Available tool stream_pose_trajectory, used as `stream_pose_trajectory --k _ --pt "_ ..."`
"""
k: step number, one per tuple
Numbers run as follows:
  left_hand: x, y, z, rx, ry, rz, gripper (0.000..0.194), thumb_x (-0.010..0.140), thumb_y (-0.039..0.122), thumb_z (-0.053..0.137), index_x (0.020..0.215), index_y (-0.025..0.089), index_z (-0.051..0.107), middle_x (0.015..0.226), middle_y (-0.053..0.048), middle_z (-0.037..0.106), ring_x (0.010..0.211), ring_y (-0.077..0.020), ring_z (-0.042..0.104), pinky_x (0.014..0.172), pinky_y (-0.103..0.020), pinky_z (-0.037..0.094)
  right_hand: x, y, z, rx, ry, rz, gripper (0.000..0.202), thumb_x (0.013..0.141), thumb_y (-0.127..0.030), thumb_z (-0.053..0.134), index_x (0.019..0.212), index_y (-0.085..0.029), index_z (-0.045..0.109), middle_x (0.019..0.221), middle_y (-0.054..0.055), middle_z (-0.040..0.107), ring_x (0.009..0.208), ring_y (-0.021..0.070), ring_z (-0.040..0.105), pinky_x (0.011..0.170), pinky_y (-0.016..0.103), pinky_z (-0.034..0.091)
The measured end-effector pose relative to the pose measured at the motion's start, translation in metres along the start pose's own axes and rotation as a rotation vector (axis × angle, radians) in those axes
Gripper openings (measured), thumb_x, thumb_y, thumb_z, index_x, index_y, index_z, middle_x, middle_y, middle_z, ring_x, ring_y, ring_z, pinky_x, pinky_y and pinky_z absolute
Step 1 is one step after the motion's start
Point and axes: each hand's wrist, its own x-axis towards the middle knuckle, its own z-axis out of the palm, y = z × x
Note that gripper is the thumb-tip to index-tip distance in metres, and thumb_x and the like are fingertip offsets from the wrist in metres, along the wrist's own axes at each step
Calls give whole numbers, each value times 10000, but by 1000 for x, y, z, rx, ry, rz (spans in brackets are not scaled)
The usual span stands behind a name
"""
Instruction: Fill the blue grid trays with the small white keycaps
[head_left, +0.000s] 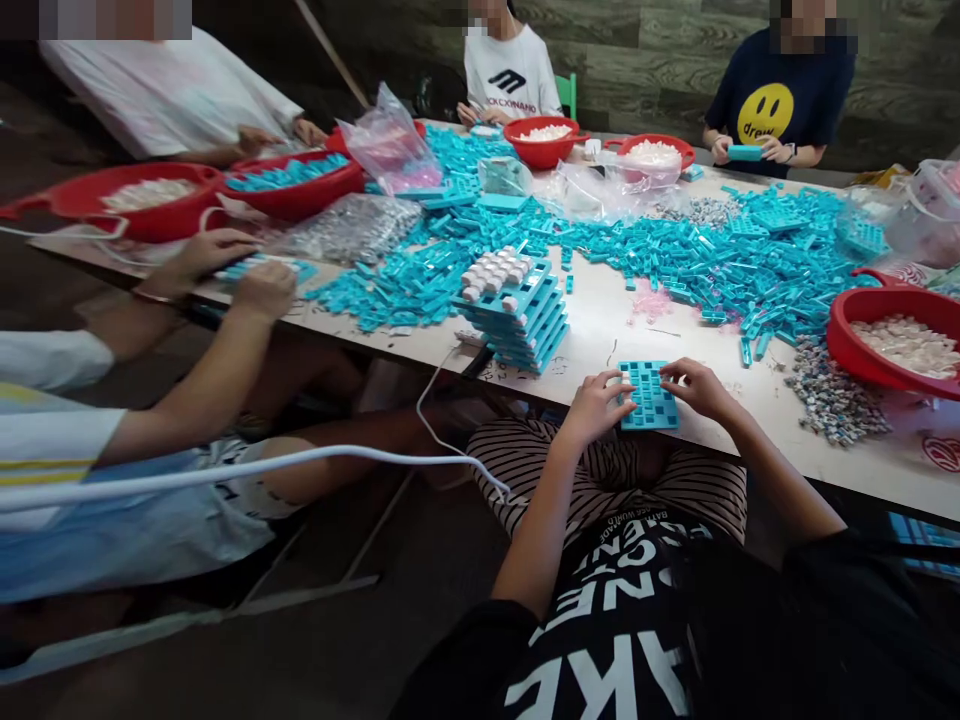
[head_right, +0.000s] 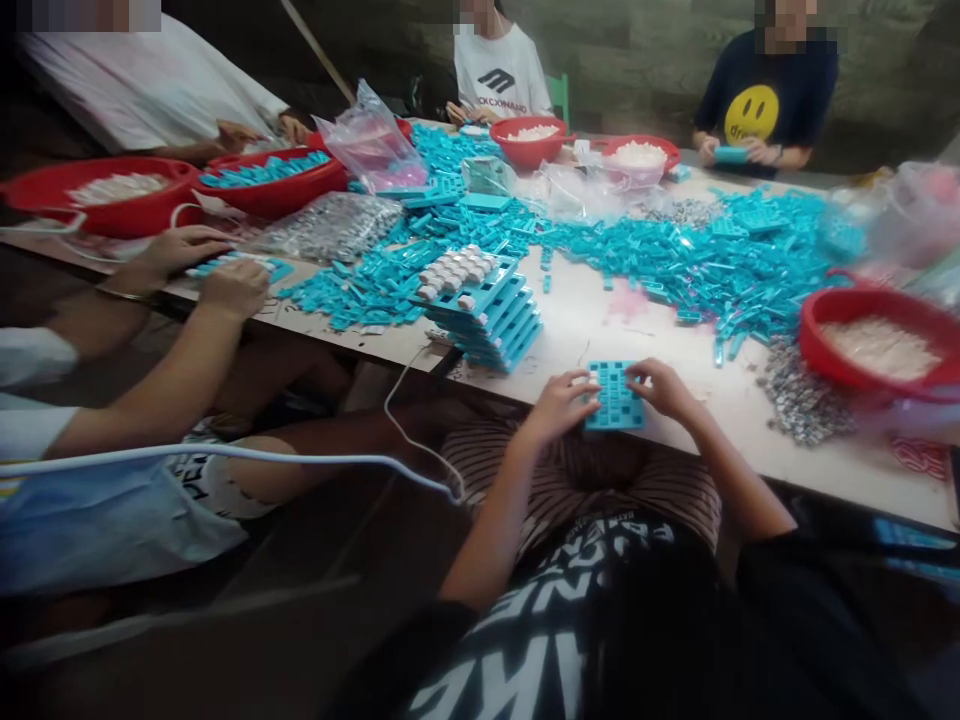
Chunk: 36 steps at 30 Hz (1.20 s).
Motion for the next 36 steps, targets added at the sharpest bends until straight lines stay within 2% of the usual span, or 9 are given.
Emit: stream_pose_trajectory --k 4,8,11,14,18,24,29,33,36 --pt "2 1 10 10 115 -72 337 815 374 562 1124 245 608 1206 -60 543 1083 -217 482 926 -339 386 -7 -19 14 37 -142 57 219 770 -253 605 972 -169 610 775 22 614 687 135 558 632 264 453" --pt "-13 12 10 -66 241 -408 320 858 406 455 957 166 642 903 -89 645 831 -190 582 729 -285 424 -3 -31 19 -61 -267 75 137 751 -217 639 876 -164 625 724 9 609 644 122 540 601 236 423" --pt "-28 17 11 -191 76 -621 435 846 506 409 732 166 655 684 -71 653 673 -185 595 631 -271 403 4 -35 25 -129 -309 69 108 718 -208 679 807 -161 640 701 10 605 630 123 520 585 232 396" --pt "-34 16 17 -374 -102 -703 529 825 572 386 622 158 645 582 -67 641 608 -173 600 625 -265 401 7 -36 32 -150 -305 47 176 703 -229 701 854 -158 648 731 21 610 653 133 518 605 243 394" --pt "-25 14 27 -565 -228 -797 617 829 606 325 554 139 622 516 -77 619 559 -162 591 571 -255 391 0 -35 31 -117 -246 52 308 727 -274 690 1000 -148 626 813 44 626 700 147 545 630 252 418" --pt "-19 21 30 -754 -233 -853 560 870 514 326 586 112 592 521 -62 614 460 -119 552 452 -219 305 -6 -34 27 -40 -213 -59 111 827 -216 561 841 -168 661 812 41 637 749 146 570 710 269 440" --pt "-25 24 30 -857 -214 -837 475 886 420 333 634 111 591 507 -42 600 416 -98 516 419 -207 264 -12 -46 32 -101 -236 -80 146 831 -232 552 923 -180 652 862 54 622 749 152 565 711 284 459" --pt "-30 21 30 -950 -209 -798 424 884 353 339 662 102 599 481 -30 583 314 -56 377 387 -204 216 -24 -35 15 -50 -8 -77 243 857 -325 522 1050 -203 607 944 64 603 773 157 571 738 303 473" --pt "-33 18 30 -1001 -244 -781 415 872 328 342 644 89 593 463 -35 568 287 -39 312 374 -204 186 -36 -8 -11 -233 210 18 224 861 -327 501 959 -185 643 889 86 611 813 203 563 761 352 460"
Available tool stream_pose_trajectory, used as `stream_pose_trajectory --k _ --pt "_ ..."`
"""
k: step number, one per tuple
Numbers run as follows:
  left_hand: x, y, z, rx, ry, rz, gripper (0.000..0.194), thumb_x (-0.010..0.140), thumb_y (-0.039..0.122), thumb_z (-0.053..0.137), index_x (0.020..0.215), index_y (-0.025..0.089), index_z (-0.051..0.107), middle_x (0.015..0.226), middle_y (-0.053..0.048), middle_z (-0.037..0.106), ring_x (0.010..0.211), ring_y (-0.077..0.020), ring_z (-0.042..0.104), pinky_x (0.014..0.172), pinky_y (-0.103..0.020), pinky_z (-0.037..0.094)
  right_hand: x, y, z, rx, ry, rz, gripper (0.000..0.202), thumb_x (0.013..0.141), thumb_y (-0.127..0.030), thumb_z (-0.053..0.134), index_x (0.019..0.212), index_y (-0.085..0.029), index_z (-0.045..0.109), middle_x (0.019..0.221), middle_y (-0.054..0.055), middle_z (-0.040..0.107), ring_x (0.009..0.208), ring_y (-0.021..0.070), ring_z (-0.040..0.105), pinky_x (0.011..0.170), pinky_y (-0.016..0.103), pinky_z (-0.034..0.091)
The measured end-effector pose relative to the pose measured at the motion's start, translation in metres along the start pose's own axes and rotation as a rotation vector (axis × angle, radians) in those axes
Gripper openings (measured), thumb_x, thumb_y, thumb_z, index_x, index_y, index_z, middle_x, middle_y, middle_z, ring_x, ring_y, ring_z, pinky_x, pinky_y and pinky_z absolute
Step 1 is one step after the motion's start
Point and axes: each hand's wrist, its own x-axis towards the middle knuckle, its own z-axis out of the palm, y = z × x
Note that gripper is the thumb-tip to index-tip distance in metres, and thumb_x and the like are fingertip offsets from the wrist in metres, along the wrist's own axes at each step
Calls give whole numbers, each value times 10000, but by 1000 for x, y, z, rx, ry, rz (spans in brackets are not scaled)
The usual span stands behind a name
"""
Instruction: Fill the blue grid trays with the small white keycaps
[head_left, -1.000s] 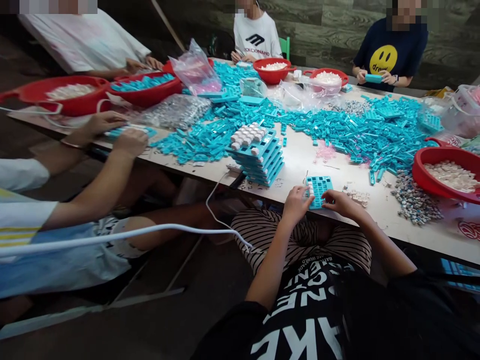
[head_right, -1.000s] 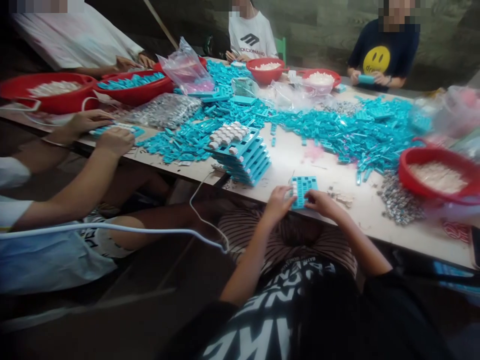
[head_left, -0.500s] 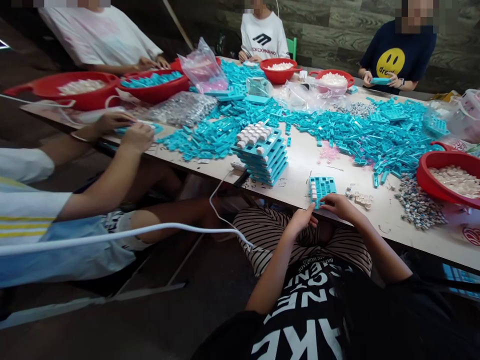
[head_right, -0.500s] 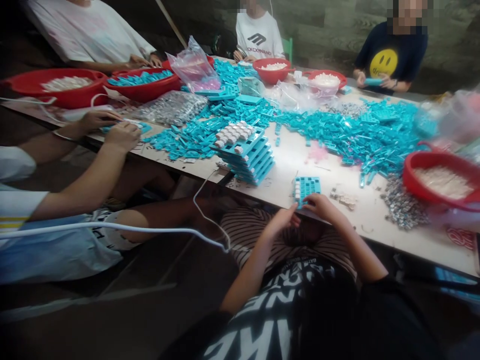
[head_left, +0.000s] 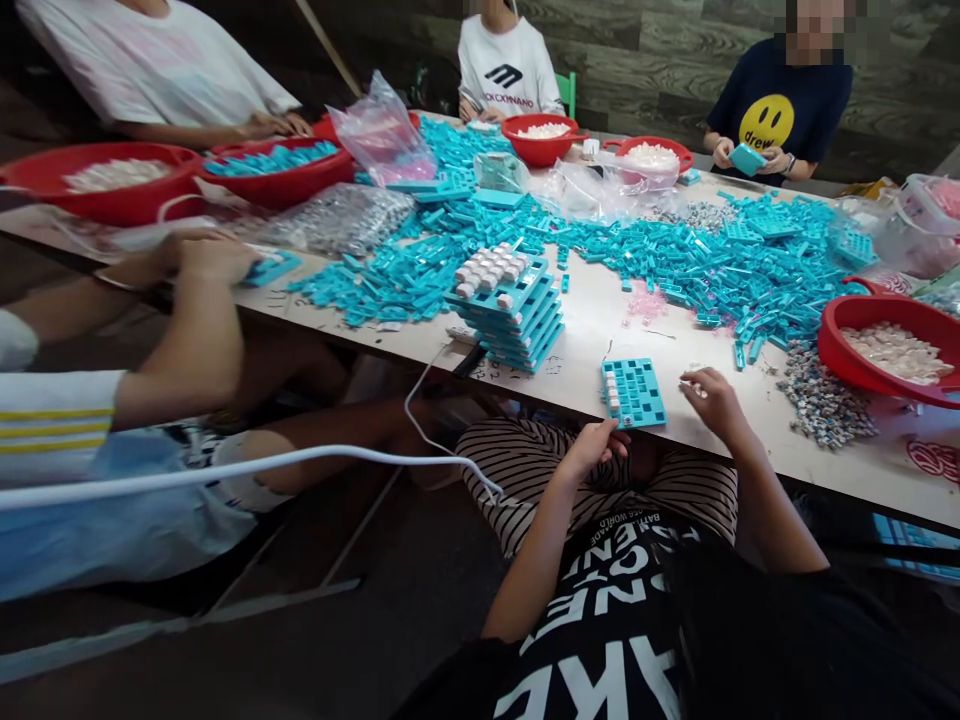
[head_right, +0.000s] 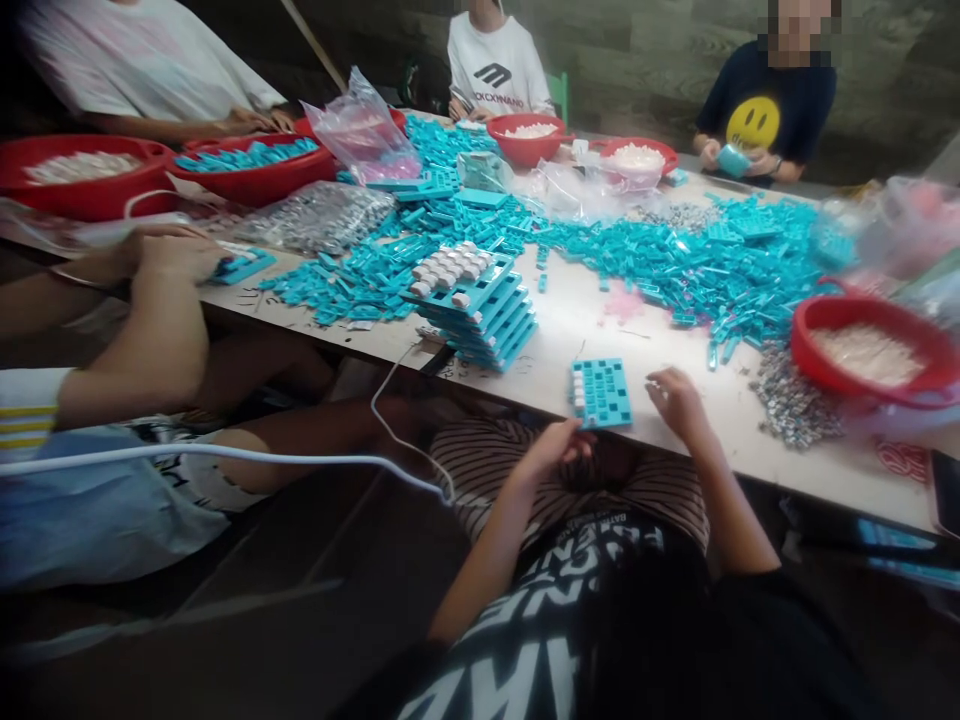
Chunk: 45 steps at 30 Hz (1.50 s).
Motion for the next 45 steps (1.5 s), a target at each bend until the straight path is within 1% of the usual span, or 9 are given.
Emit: stream_pose_trajectory --k 4,7,10,14,20,25,28,36,45 --pt "2 -5 -2 -91 -83 -33 382 841 345 356 682 93 594 513 -47 590 300 -34 322 361 -193 149 -12 37 -20 -293 -64 40 208 826 -329 549 900 -180 673 871 99 625 867 247 531 795 383 426" --pt "2 -6 -1 -134 -101 -42 363 815 352 363 709 96 598 534 -47 597 301 -28 314 352 -188 111 -17 43 -18 -382 -69 44 222 853 -310 504 872 -180 682 888 103 616 883 246 510 804 378 413" --pt "1 -7 0 -151 -100 -25 331 790 312 363 675 98 589 515 -44 585 300 -28 316 343 -186 114 -17 35 -7 -376 -56 -11 238 872 -303 478 890 -182 682 957 105 612 910 249 493 819 393 399" --pt "0 -8 -4 -171 -129 -1 271 751 255 372 672 104 583 572 -58 614 354 -51 426 338 -178 159 -15 18 9 -311 -170 -138 236 885 -308 464 945 -234 680 1019 84 617 951 259 479 821 416 386" --pt "0 -9 -11 -159 -135 -19 295 774 296 360 668 110 562 555 -60 602 367 -68 467 329 -178 157 -14 15 24 -231 -156 -78 307 886 -331 450 1108 -217 629 994 107 604 948 265 495 836 418 404" --pt "2 -10 -8 -225 -130 3 421 823 478 341 825 125 572 627 -42 617 433 -99 556 320 -174 144 -15 18 23 -116 -112 -61 238 859 -353 507 918 -193 673 937 98 605 921 252 512 858 422 417" --pt "2 -12 -4 -230 -136 11 439 808 516 391 808 118 576 634 -51 627 426 -90 546 327 -174 146 -12 2 18 -35 -85 -29 234 864 -351 504 889 -183 665 923 104 617 923 252 527 855 430 422" --pt "-1 -14 0 -226 -124 45 479 770 574 452 879 133 604 672 -43 642 454 -87 545 354 -172 159 -4 -62 23 318 -396 -95 236 872 -348 499 988 -206 647 949 77 602 851 186 578 782 331 469" --pt "-5 -9 3 -108 -39 50 411 716 517 559 758 113 623 637 -43 623 467 -71 500 404 -175 205 0 -54 36 272 -473 -151 209 869 -316 496 938 -187 646 909 74 606 809 179 573 748 331 473"
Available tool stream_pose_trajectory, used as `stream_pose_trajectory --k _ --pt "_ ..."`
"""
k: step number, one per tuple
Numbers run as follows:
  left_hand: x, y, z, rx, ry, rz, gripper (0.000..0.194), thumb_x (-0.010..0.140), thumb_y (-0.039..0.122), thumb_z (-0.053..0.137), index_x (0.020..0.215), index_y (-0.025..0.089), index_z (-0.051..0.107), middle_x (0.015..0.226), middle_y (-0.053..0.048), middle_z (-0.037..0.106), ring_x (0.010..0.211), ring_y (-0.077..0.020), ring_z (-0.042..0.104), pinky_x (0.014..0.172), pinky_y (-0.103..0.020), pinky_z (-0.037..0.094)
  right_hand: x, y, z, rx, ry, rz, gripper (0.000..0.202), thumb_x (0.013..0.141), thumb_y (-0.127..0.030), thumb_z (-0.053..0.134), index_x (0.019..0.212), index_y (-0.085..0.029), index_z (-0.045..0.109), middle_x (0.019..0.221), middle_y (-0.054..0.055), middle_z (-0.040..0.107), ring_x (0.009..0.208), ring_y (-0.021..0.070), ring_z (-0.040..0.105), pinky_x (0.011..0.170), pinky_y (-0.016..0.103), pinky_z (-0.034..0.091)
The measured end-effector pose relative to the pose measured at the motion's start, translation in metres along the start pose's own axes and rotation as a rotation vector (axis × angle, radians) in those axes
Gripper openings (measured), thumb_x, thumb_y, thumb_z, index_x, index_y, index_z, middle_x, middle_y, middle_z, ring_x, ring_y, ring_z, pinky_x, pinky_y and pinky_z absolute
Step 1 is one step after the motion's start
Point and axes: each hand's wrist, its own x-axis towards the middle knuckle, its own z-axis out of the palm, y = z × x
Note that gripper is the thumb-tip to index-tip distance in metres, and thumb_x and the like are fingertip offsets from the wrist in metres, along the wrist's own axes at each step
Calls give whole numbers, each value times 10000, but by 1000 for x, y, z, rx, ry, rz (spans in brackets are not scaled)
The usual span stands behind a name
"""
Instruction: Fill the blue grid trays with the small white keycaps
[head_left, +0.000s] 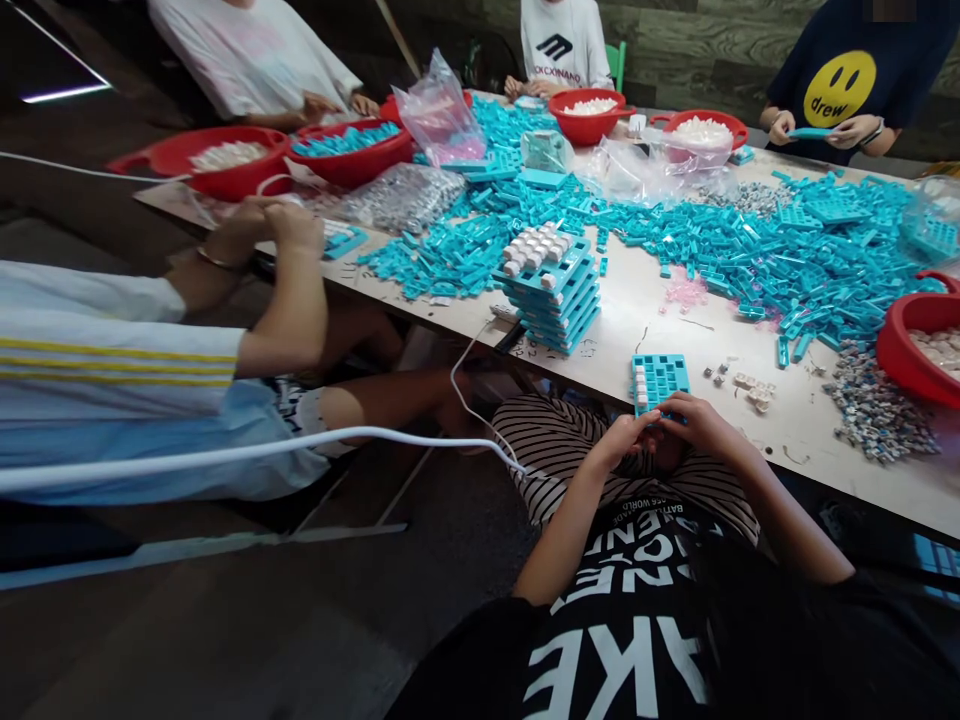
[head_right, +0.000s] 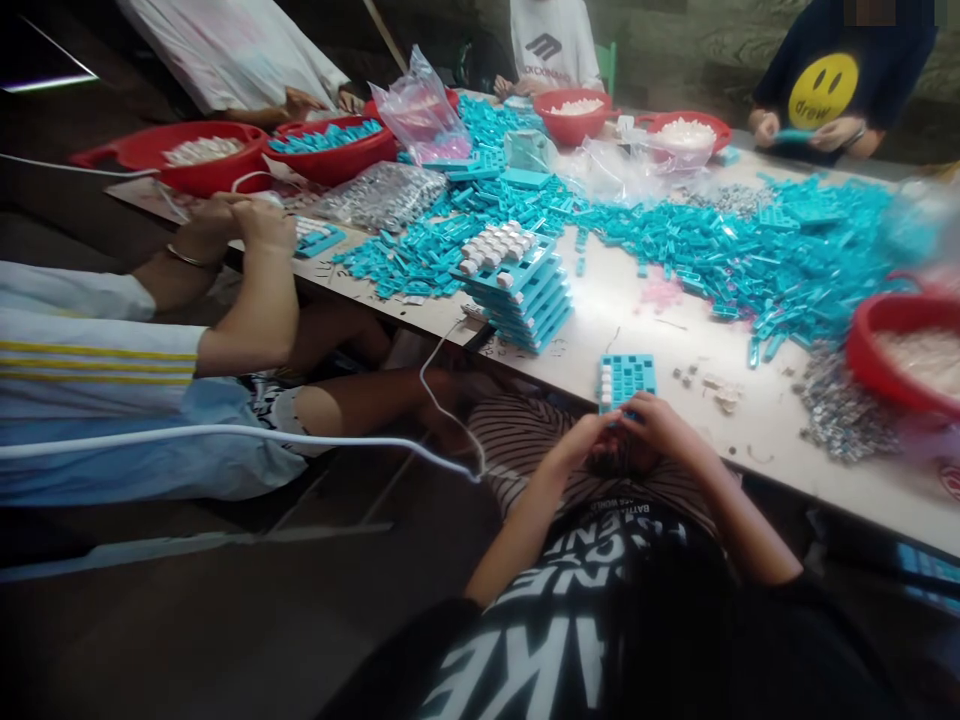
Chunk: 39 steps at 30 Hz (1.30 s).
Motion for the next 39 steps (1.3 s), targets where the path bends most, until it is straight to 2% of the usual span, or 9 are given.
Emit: stream_pose_trajectory --k 9,16,21,25,27,30,32,35,39 --pt "1 -6 6 94 117 116 451 763 516 467 503 150 511 390 21 425 373 -68 380 416 -212 278 4 2 2 -21 -36 -28 236 875 -355 490 850 -190 657 808 55 591 755 163 555 701 296 458" --pt "3 -14 8 12 135 192 401 706 531 535 560 163 470 448 50 399 389 -51 317 397 -209 226 2 4 4 -31 -20 -43 278 884 -392 472 819 -189 651 786 51 563 724 155 536 679 286 453" --pt "10 -25 10 -28 127 191 378 752 500 486 579 165 460 455 64 370 376 -39 283 391 -201 190 7 1 3 -50 -74 -5 254 875 -346 495 802 -183 676 769 49 571 717 149 543 683 272 446" --pt "12 -26 7 -27 111 172 370 763 479 482 589 152 496 460 52 419 360 -34 296 381 -194 189 8 -3 -4 11 -110 35 248 851 -366 521 836 -194 700 796 48 599 717 150 556 680 274 455" --pt "10 -23 3 -9 87 141 383 753 483 502 587 139 524 469 26 479 346 -37 334 375 -194 210 2 2 -13 66 -25 52 263 847 -388 520 899 -202 699 857 53 619 746 157 567 692 277 462" --pt "8 -17 -5 9 47 53 435 753 532 504 660 115 589 525 -22 574 360 -57 426 377 -189 258 -12 25 -32 -9 320 142 272 849 -379 520 946 -188 687 875 66 624 768 174 576 719 302 465" --pt "9 -14 -10 -17 45 13 480 762 572 484 763 112 619 591 -40 621 391 -69 474 388 -185 295 -20 46 -46 -155 447 199 266 853 -349 512 952 -172 685 864 83 615 762 190 575 738 335 465" --pt "11 -12 -13 -93 64 21 534 779 607 452 904 118 626 664 -49 656 424 -77 504 405 -188 342 -25 71 -61 -356 460 255 279 858 -322 497 980 -155 684 850 107 606 799 225 565 778 382 450" --pt "17 -11 -12 -127 81 -6 606 790 649 403 977 115 619 686 -58 663 464 -94 533 412 -194 359 -14 79 -62 -472 413 215 297 834 -346 543 1030 -166 675 862 104 614 837 247 523 778 385 431"
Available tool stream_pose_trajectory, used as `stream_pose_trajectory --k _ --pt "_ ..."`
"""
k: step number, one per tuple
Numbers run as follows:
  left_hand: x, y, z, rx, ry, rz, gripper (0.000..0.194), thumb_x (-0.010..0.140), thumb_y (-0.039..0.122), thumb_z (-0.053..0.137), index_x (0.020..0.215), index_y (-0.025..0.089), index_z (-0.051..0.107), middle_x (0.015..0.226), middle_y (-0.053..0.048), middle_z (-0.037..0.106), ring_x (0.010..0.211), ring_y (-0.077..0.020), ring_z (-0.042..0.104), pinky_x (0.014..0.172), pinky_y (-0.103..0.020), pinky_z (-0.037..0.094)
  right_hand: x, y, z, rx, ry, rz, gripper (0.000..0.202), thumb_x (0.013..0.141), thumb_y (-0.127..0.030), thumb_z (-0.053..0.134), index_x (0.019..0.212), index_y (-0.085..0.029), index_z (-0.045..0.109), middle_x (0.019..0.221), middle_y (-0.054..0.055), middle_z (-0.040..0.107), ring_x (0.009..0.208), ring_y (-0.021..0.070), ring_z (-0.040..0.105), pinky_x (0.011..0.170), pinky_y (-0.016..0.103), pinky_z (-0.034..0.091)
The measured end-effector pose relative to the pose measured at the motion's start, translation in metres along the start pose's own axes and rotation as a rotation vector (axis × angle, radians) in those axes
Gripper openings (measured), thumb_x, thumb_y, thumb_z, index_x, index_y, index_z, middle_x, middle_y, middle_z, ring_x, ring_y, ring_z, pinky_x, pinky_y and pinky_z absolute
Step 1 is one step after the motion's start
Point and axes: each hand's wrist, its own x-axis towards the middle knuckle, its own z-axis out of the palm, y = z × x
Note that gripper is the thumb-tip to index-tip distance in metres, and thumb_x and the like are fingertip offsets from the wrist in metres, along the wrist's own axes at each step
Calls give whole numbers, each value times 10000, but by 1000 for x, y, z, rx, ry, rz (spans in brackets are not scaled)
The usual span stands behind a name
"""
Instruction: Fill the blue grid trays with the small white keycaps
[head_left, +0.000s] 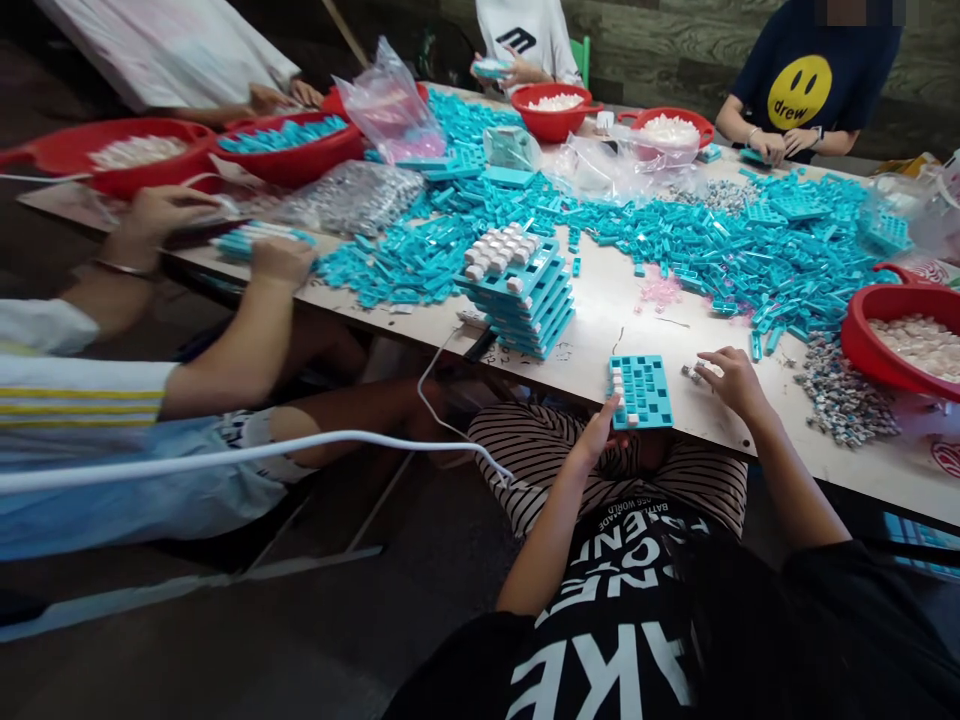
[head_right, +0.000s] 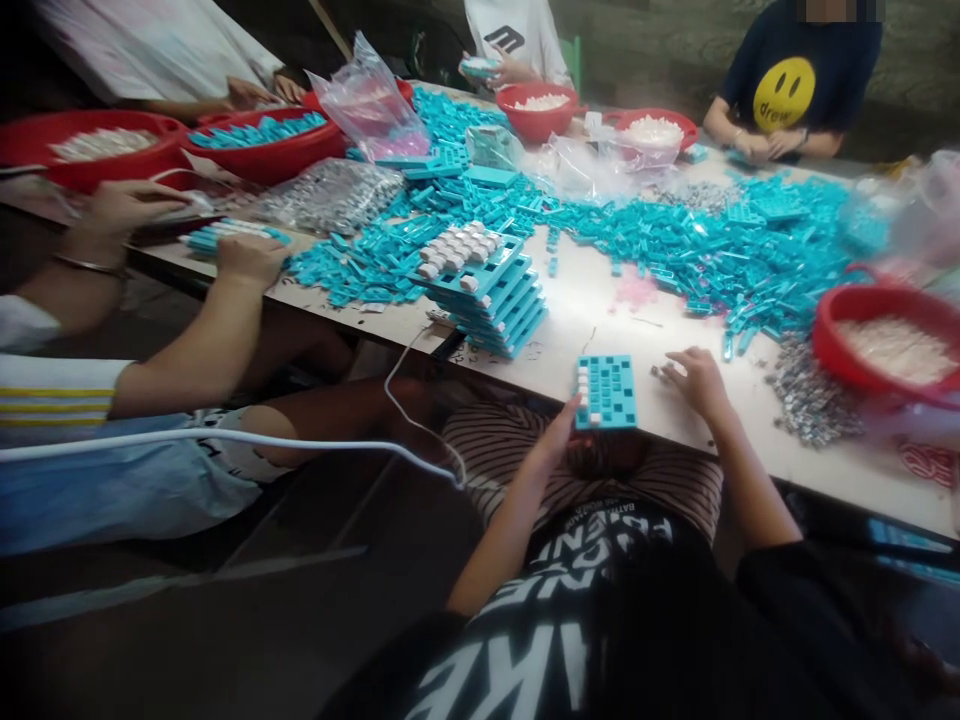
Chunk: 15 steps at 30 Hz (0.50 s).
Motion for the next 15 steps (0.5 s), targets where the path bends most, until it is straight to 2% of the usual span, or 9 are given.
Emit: stream_pose_trajectory --k 5,8,11,13,15 --pt "2 7 5 126 -3 10 685 803 691 308 954 108 633 671 -63 655 468 -104 524 445 -220 367 17 -22 12 -30 -110 -72 177 810 -299 559 818 -182 692 858 111 625 858 259 500 777 403 407" --pt "-7 16 -1 386 -44 -51 759 784 734 240 776 104 663 564 -58 617 454 -120 510 468 -242 353 19 -40 13 195 -121 -8 139 793 -290 571 844 -177 633 823 84 622 792 218 529 731 370 424" --pt "-29 29 -14 613 -17 -101 699 717 752 375 528 126 619 396 -37 513 430 -141 490 504 -260 349 13 -65 6 461 -251 35 219 760 -330 615 913 -179 569 755 25 597 661 150 525 616 286 425" --pt "-46 40 -18 736 102 -15 633 698 726 444 511 145 612 403 -24 511 464 -147 501 534 -258 353 8 -85 -1 528 -353 3 231 744 -348 638 883 -183 554 711 -3 573 622 127 507 579 252 404" --pt "-61 52 -15 741 174 169 572 723 681 461 602 152 643 503 -16 569 535 -146 524 562 -248 356 4 -106 -8 511 -426 -55 208 750 -350 641 842 -188 548 704 -12 567 621 116 501 576 236 385"
